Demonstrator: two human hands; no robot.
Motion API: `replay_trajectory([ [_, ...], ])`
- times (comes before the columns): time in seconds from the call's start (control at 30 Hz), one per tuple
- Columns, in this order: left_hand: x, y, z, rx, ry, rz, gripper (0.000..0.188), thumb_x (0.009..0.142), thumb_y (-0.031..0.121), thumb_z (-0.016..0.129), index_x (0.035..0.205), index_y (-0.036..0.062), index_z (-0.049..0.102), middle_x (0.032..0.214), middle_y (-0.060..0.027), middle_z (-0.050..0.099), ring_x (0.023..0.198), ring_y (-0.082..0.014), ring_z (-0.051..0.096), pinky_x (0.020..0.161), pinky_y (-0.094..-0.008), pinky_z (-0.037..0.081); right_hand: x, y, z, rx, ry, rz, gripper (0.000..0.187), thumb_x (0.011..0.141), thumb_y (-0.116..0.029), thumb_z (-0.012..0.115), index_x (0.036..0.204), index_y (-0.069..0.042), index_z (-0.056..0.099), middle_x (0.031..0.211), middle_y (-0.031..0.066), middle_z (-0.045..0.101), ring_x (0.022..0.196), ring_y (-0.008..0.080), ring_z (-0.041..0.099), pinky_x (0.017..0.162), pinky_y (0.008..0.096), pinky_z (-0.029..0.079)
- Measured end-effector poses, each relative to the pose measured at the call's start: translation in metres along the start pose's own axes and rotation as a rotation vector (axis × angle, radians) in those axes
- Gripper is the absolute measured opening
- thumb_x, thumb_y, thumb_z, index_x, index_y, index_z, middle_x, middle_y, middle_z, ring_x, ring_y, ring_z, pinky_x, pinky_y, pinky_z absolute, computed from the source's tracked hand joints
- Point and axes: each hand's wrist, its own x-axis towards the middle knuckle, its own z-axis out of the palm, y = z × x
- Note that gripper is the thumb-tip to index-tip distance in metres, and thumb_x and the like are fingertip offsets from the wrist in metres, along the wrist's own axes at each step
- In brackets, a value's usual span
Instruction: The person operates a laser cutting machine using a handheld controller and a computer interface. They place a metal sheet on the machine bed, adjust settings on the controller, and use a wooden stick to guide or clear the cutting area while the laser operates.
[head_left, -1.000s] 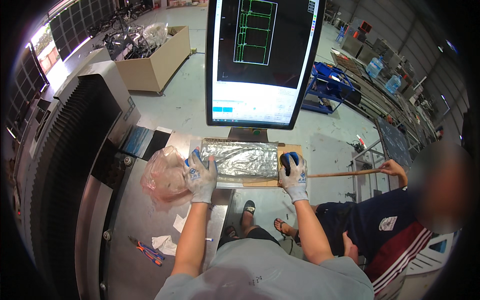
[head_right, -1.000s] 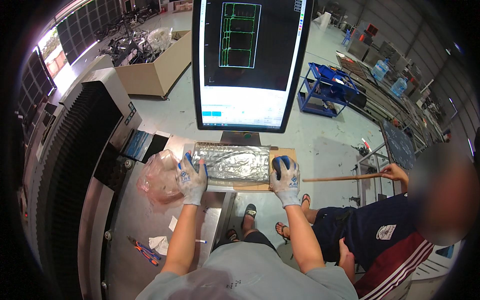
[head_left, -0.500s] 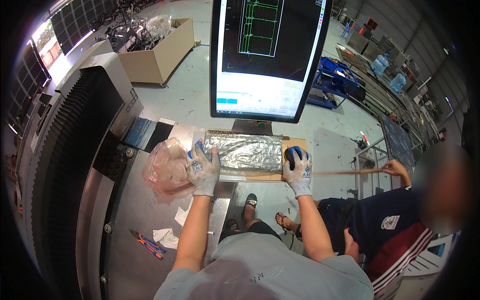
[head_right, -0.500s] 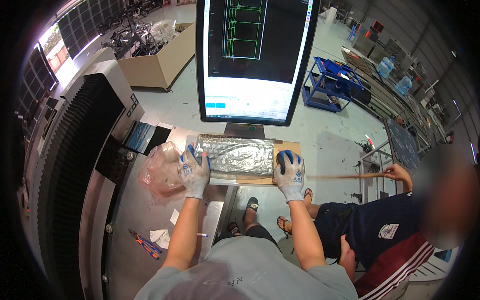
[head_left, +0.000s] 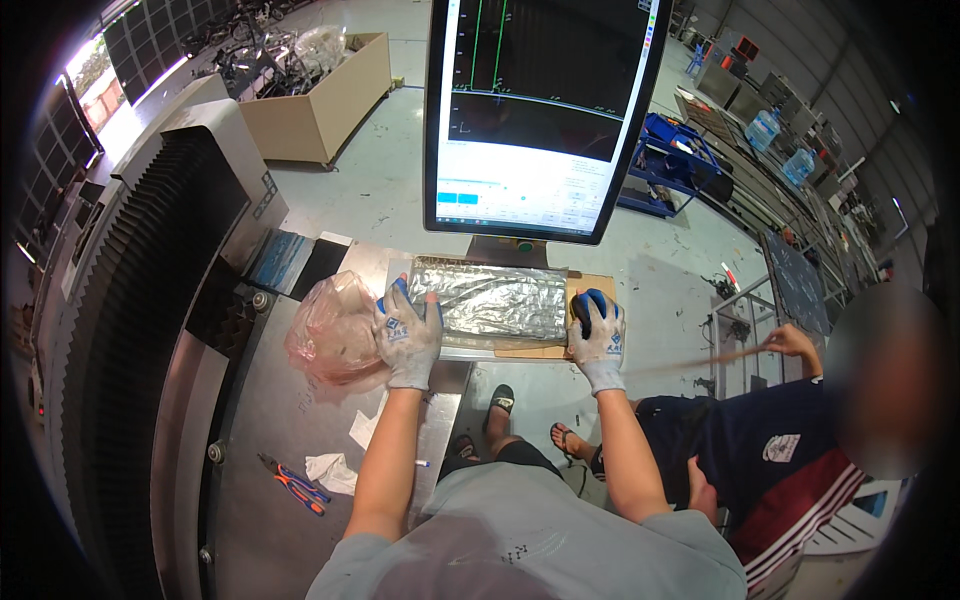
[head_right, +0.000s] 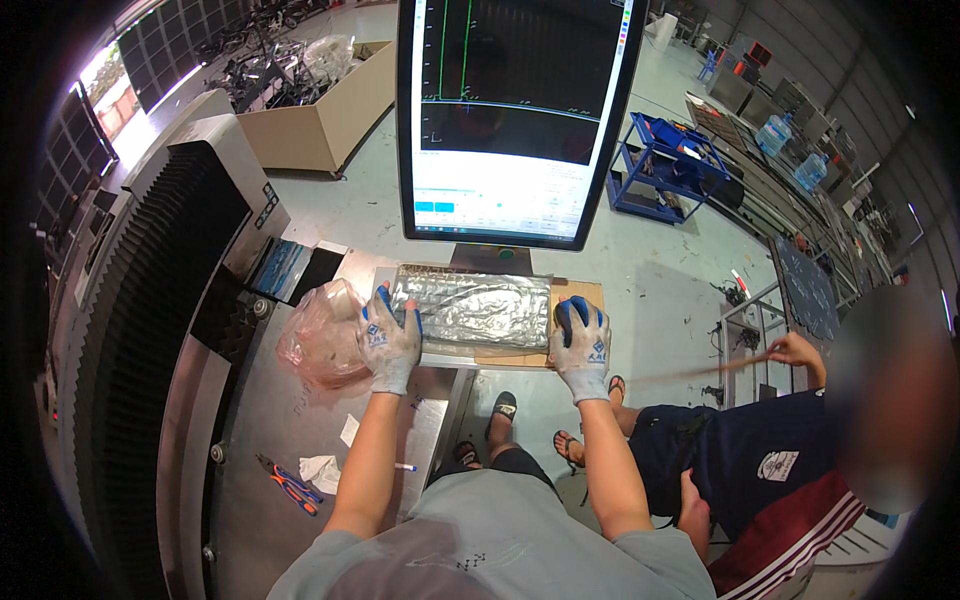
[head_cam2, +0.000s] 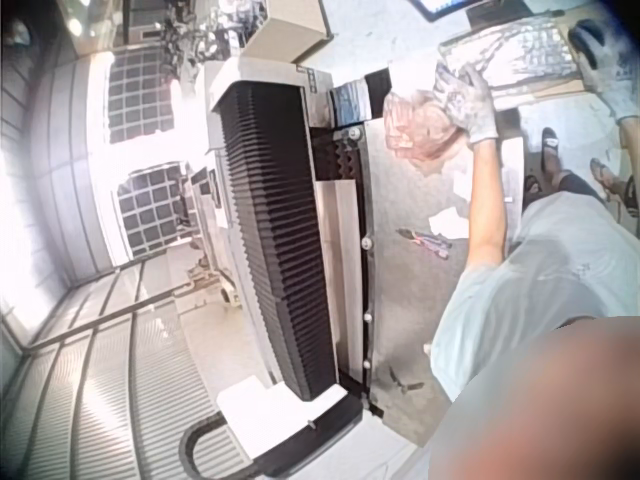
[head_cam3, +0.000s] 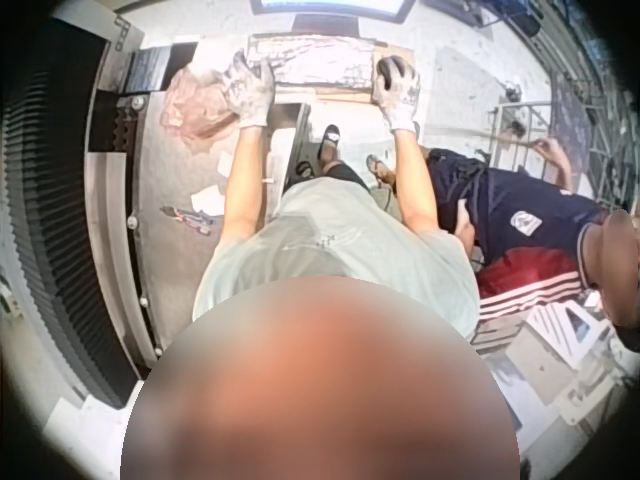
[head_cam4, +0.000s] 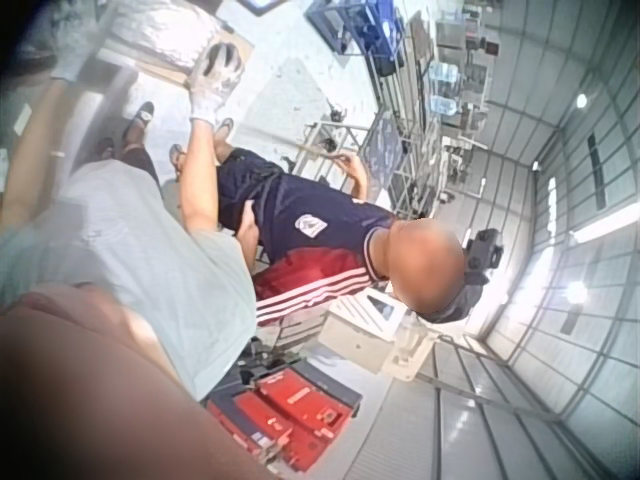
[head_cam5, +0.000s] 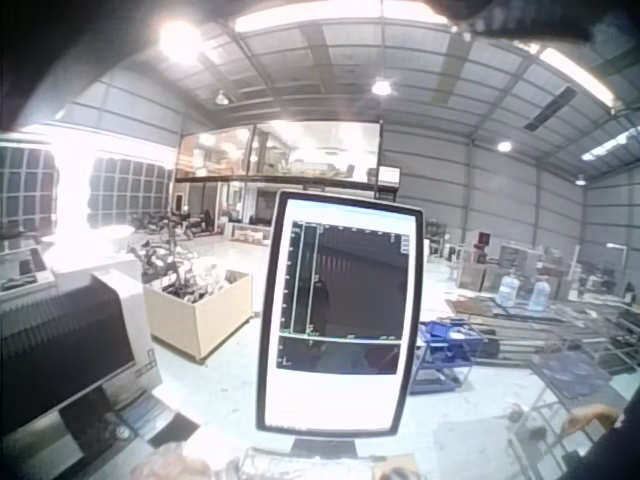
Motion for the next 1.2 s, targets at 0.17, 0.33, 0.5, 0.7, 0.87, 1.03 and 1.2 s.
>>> replay_trajectory([
  [0.17, -0.0001, 0.0009, -0.0010, -0.017, 0.012, 0.000, 0.064, 0.102, 0.049, 0.057, 0.149, 0.0062, 0.053, 0.145, -0.0142, 0.062, 0.133, -0.0382, 0.056, 0.110, -0.0513, 0.045, 0.0007, 0.0028, 0.0030, -0.028, 0.017, -0.037, 0.052, 0.086, -0.018, 0.070, 0.136, -0.008, 0.065, 0.141, 0.0190, 0.058, 0.133, 0.0428, 0.051, 0.114, 0.0529, 0.043],
  [0.33, 0.0001, 0.0013, 0.0007, -0.001, 0.043, 0.016, 0.062, 0.099, 0.046, 0.062, 0.143, 0.0028, 0.057, 0.139, -0.0153, 0.064, 0.128, -0.0399, 0.059, 0.110, -0.0516, 0.047, 0.0010, 0.0020, 0.0017, -0.010, -0.003, -0.004, 0.050, 0.086, -0.018, 0.070, 0.135, -0.007, 0.066, 0.141, 0.0194, 0.058, 0.130, 0.0431, 0.052, 0.112, 0.0535, 0.044],
  [0.5, -0.0003, 0.0013, 0.0005, 0.001, 0.049, 0.024, 0.062, 0.099, 0.046, 0.062, 0.142, 0.0016, 0.057, 0.138, -0.0158, 0.064, 0.127, -0.0401, 0.059, 0.110, -0.0516, 0.048, 0.0009, -0.0007, -0.0003, -0.001, 0.002, 0.005, 0.049, 0.085, -0.018, 0.070, 0.133, -0.007, 0.067, 0.139, 0.0201, 0.058, 0.129, 0.0433, 0.052, 0.111, 0.0532, 0.045],
  [0.7, 0.0000, 0.0010, -0.0003, -0.001, 0.048, 0.026, 0.062, 0.100, 0.046, 0.062, 0.142, 0.0014, 0.057, 0.137, -0.0163, 0.065, 0.125, -0.0403, 0.060, 0.108, -0.0519, 0.049, 0.0004, -0.0011, 0.0001, 0.007, -0.006, 0.031, 0.050, 0.085, -0.018, 0.070, 0.134, -0.009, 0.067, 0.139, 0.0213, 0.058, 0.131, 0.0423, 0.052, 0.111, 0.0532, 0.045],
  [0.87, -0.0002, 0.0002, 0.0019, -0.002, 0.067, 0.034, 0.061, 0.100, 0.046, 0.062, 0.142, 0.0025, 0.058, 0.136, -0.0163, 0.066, 0.124, -0.0400, 0.061, 0.107, -0.0520, 0.049, 0.0009, -0.0014, -0.0004, 0.001, -0.001, -0.004, 0.050, 0.086, -0.018, 0.070, 0.135, -0.010, 0.067, 0.139, 0.0190, 0.058, 0.131, 0.0415, 0.052, 0.112, 0.0532, 0.044],
  [1.03, -0.0016, -0.0002, 0.0026, -0.010, 0.047, 0.026, 0.061, 0.101, 0.046, 0.061, 0.146, 0.0056, 0.055, 0.141, -0.0148, 0.064, 0.128, -0.0394, 0.059, 0.107, -0.0523, 0.047, 0.0014, -0.0025, -0.0017, -0.021, 0.001, -0.019, 0.050, 0.085, -0.018, 0.070, 0.135, -0.012, 0.067, 0.139, 0.0172, 0.059, 0.131, 0.0414, 0.052, 0.113, 0.0526, 0.044],
  [1.2, -0.0009, -0.0036, 0.0050, -0.010, 0.057, 0.046, 0.060, 0.102, 0.046, 0.060, 0.147, 0.0072, 0.053, 0.142, -0.0147, 0.064, 0.129, -0.0392, 0.058, 0.106, -0.0530, 0.046, 0.0003, -0.0025, -0.0022, 0.004, 0.002, -0.010, 0.053, 0.086, -0.018, 0.070, 0.138, -0.016, 0.067, 0.139, 0.0178, 0.058, 0.129, 0.0418, 0.052, 0.113, 0.0531, 0.044],
])
